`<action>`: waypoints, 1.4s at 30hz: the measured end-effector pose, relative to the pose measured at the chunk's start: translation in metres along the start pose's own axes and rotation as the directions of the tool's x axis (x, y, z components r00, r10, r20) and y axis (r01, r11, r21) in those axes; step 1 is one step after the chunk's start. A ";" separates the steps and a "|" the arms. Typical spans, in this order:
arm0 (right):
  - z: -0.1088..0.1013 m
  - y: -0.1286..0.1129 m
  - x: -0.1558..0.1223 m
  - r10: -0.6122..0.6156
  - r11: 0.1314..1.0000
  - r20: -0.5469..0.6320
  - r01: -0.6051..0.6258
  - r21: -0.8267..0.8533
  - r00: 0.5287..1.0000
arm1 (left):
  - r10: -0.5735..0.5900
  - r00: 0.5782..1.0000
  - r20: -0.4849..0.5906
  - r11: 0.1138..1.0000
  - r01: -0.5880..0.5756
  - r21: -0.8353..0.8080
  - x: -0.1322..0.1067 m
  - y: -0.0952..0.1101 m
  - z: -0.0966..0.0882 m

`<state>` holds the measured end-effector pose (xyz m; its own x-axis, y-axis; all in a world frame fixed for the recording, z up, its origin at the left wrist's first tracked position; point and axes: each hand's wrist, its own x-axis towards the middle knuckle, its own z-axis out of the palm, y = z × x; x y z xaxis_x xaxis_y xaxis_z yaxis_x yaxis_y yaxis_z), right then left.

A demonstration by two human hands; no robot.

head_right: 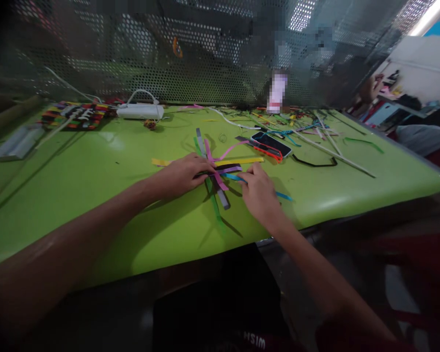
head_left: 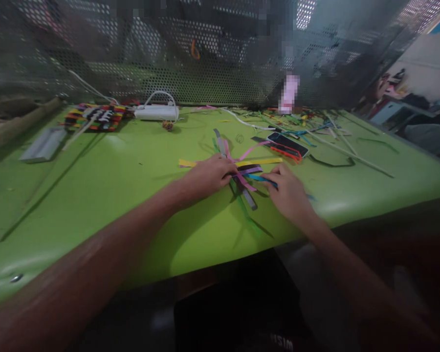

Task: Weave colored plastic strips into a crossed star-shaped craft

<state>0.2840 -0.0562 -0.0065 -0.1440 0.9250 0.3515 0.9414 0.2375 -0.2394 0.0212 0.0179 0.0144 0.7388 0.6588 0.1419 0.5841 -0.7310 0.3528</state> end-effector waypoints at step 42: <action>0.003 -0.015 0.011 -0.178 0.975 0.062 0.185 -0.124 0.982 | 0.038 0.999 -0.034 0.999 -0.038 0.004 -0.003 -0.005 0.002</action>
<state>0.2673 -0.0492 -0.0017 -0.3279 0.8844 0.3321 0.9291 0.3656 -0.0562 0.0169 0.0196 0.0102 0.7487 0.6362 0.1864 0.5570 -0.7561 0.3435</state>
